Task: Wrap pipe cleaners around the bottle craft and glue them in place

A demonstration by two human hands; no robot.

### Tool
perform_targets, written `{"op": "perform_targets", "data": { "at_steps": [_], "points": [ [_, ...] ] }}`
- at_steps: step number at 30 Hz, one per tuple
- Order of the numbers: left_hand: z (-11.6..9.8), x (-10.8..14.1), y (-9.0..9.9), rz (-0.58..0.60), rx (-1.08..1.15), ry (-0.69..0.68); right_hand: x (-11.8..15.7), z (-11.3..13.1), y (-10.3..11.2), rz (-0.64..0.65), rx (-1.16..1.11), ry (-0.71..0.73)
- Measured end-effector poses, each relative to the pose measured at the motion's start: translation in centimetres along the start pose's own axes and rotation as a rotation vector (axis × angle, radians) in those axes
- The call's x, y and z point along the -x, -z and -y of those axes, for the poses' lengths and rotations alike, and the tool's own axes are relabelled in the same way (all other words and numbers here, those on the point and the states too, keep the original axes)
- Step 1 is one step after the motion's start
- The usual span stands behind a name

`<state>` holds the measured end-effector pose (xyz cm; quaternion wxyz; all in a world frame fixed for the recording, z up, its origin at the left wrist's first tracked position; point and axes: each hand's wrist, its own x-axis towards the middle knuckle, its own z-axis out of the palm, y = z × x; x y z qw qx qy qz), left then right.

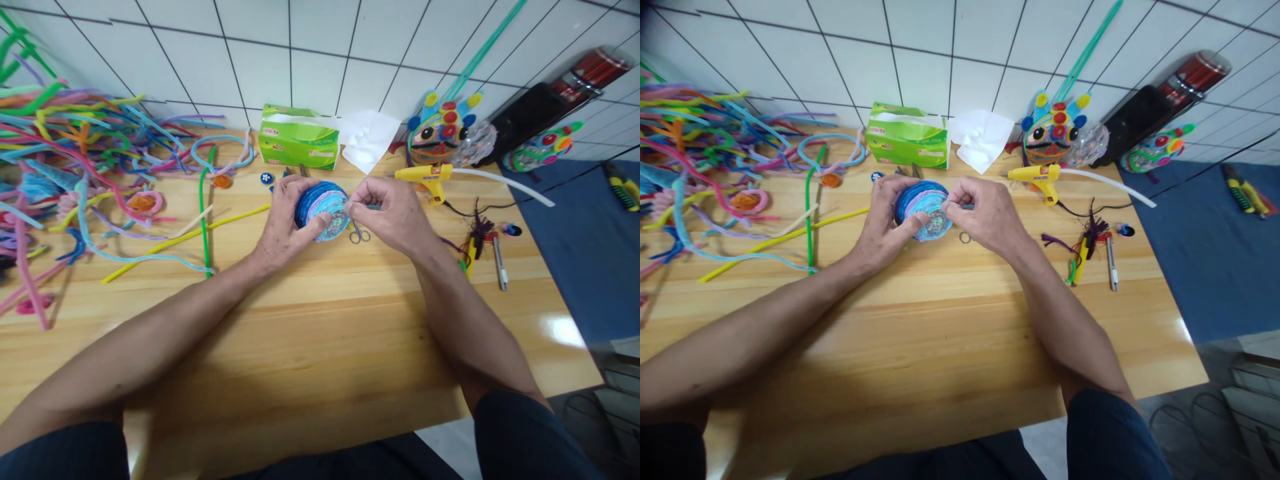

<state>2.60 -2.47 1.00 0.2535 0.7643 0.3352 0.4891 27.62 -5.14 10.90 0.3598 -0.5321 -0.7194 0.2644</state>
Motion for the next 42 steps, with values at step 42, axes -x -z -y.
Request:
{"op": "perform_targets", "data": {
  "at_steps": [42],
  "points": [
    [0.9,0.2,-0.1,0.005,-0.003,-0.085,-0.4,-1.5,-0.4,0.089,-0.226,-0.218]
  ]
}}
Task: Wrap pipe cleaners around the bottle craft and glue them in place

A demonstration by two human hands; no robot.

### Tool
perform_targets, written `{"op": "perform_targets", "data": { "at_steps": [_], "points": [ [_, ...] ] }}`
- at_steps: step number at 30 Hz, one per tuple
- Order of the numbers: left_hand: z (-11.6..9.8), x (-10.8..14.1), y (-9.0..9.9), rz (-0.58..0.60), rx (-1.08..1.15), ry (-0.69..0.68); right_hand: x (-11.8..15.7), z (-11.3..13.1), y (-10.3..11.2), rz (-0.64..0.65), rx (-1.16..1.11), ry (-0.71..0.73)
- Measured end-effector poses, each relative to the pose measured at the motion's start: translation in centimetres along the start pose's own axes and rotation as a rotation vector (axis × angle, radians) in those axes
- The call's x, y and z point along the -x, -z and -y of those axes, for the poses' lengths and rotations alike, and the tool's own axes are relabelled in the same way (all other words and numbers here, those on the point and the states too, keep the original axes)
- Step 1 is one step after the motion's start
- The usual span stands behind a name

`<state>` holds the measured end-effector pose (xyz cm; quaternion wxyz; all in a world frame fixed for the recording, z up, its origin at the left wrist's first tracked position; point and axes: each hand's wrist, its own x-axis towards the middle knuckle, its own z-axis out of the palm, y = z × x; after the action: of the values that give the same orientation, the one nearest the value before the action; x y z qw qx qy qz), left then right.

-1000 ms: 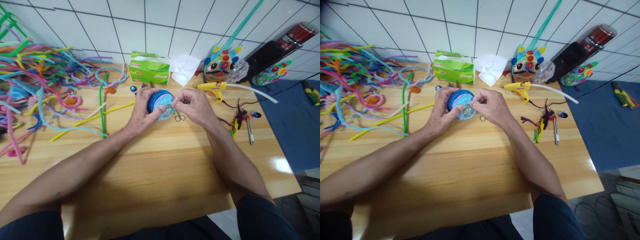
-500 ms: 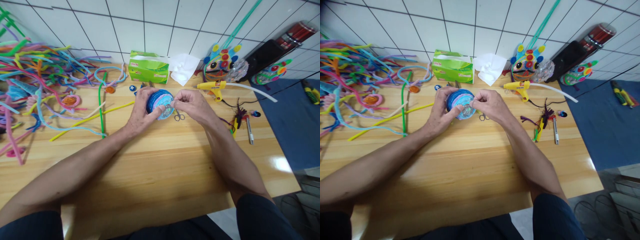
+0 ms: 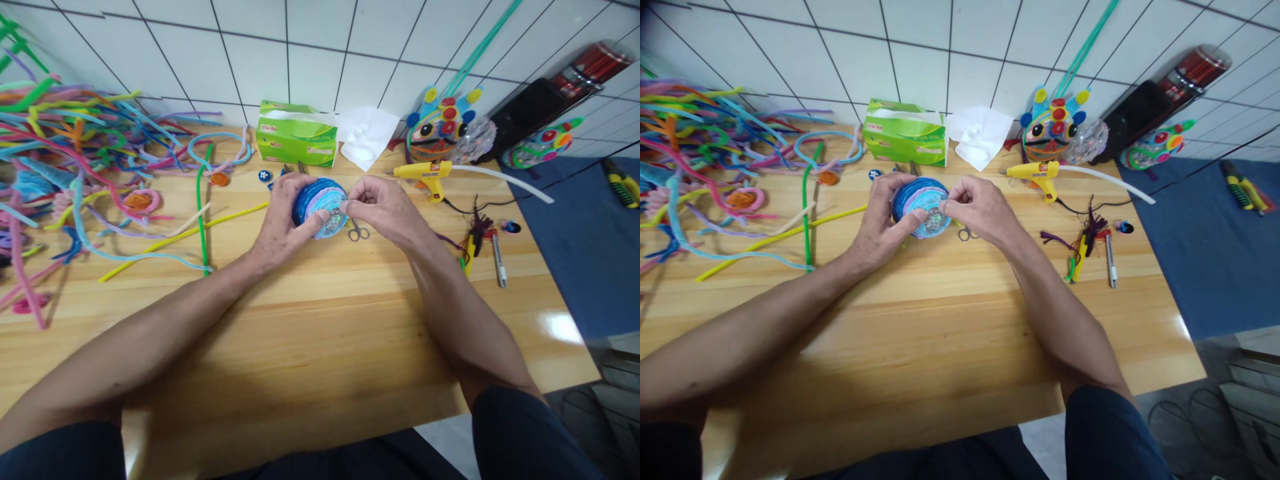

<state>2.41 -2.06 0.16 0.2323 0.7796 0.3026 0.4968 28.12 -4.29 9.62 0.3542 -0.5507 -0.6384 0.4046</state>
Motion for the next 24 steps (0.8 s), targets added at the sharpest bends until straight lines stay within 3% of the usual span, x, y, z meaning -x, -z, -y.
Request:
{"op": "perform_targets", "data": {
  "at_steps": [8,17,24],
  "points": [
    [-0.4,-0.1,0.3,0.016,0.018,0.026,-0.5,-1.6,-0.3,-0.026,-0.096,-0.044],
    [-0.3,0.0,0.2,-0.001,0.038,0.068,0.1,-0.2,-1.5,0.094,-0.332,-0.054],
    [0.1,0.3,0.2,0.024,0.088,0.116,-0.2,-0.7,-2.0,0.043,-0.323,0.008]
  ]
}}
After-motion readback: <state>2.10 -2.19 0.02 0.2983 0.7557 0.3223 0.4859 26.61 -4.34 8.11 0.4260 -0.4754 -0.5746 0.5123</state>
